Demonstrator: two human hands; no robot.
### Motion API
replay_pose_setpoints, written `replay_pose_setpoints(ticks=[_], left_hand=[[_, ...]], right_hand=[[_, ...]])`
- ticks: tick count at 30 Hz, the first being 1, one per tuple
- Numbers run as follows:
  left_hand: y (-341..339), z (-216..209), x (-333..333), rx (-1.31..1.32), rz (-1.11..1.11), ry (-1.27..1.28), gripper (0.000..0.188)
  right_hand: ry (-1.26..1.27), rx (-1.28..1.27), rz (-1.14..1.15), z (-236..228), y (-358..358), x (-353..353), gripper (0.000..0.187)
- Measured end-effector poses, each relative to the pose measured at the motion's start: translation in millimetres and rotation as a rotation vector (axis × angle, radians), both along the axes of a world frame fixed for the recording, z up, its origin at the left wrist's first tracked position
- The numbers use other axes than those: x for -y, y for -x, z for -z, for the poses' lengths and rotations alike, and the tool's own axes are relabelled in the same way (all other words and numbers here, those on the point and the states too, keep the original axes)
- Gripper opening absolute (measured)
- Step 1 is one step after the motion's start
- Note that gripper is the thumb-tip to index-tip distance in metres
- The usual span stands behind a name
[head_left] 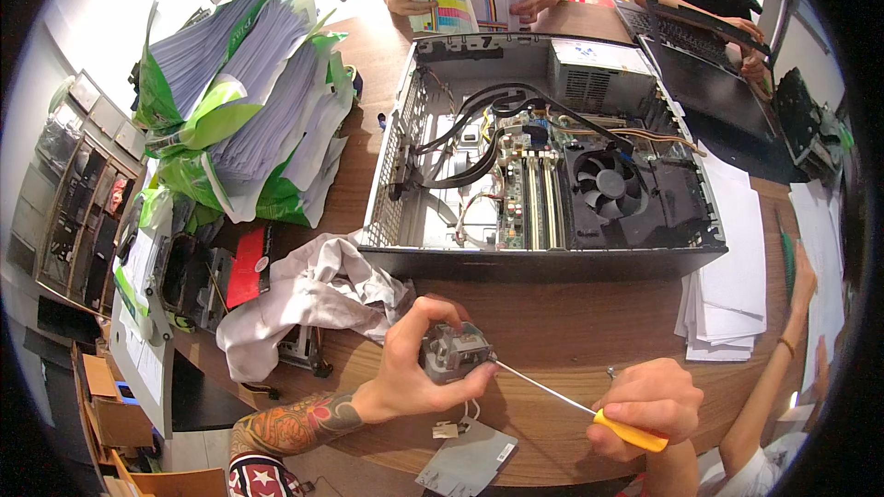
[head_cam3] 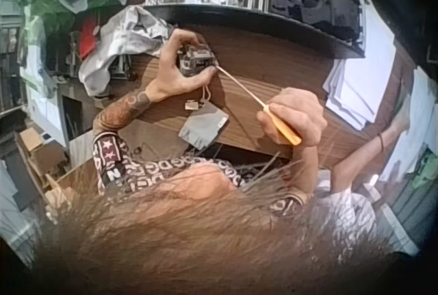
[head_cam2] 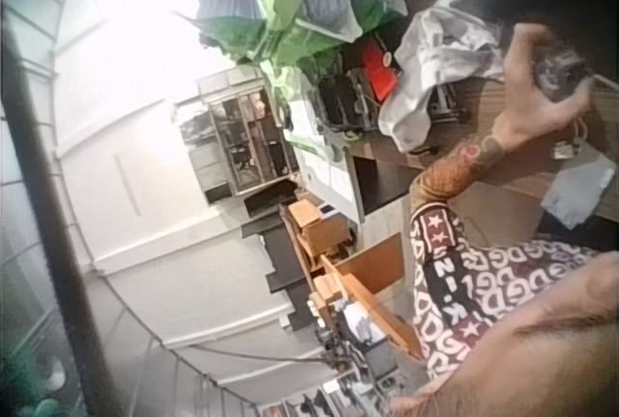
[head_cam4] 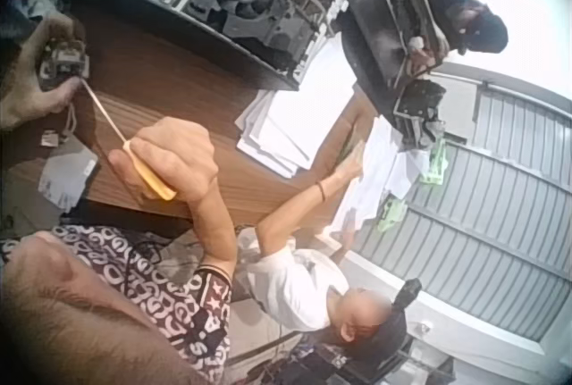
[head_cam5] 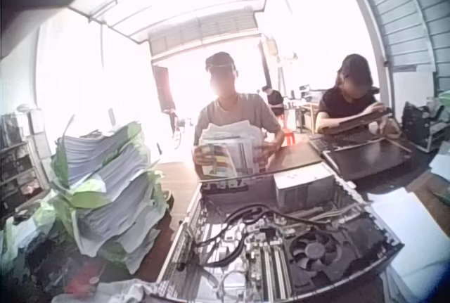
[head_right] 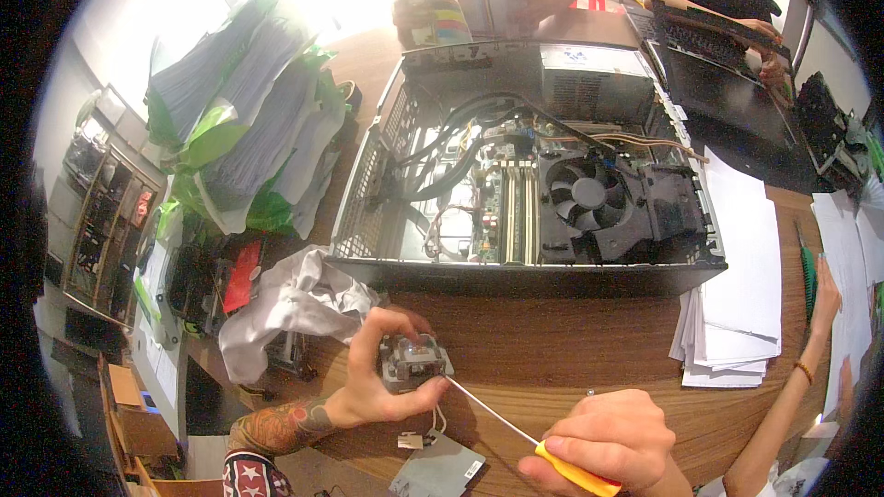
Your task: The person disassembles a small component housing, removing screws with a screwdriver and separating its casing parts by hand.
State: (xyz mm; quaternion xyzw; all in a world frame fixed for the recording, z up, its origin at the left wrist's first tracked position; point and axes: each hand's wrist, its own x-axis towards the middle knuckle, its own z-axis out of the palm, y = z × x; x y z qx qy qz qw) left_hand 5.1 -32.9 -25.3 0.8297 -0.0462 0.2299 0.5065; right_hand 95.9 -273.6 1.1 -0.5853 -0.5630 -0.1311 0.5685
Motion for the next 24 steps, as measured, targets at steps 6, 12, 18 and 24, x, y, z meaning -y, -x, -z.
replay_pose_setpoints(ticks=[6,12,18,24], left_hand=[[-1.3,1.7,-0.7,0.008,0.001,0.004,0.045],[-1.8,2.0,-0.8,0.002,-0.004,0.012,0.044],[-1.6,2.3,-1.6,0.007,0.006,0.013,0.045],[-0.4,-0.1,-4.2,-0.022,0.014,0.016,0.046]], right_hand=[[-0.023,-0.013,0.022,4.9,1.3,2.0,0.021],[-0.041,-0.047,0.028,3.7,1.0,2.8,0.018],[-0.049,-0.053,0.029,5.8,-0.3,1.6,0.018],[-0.057,-0.059,0.021,6.8,-1.4,-0.5,0.017]])
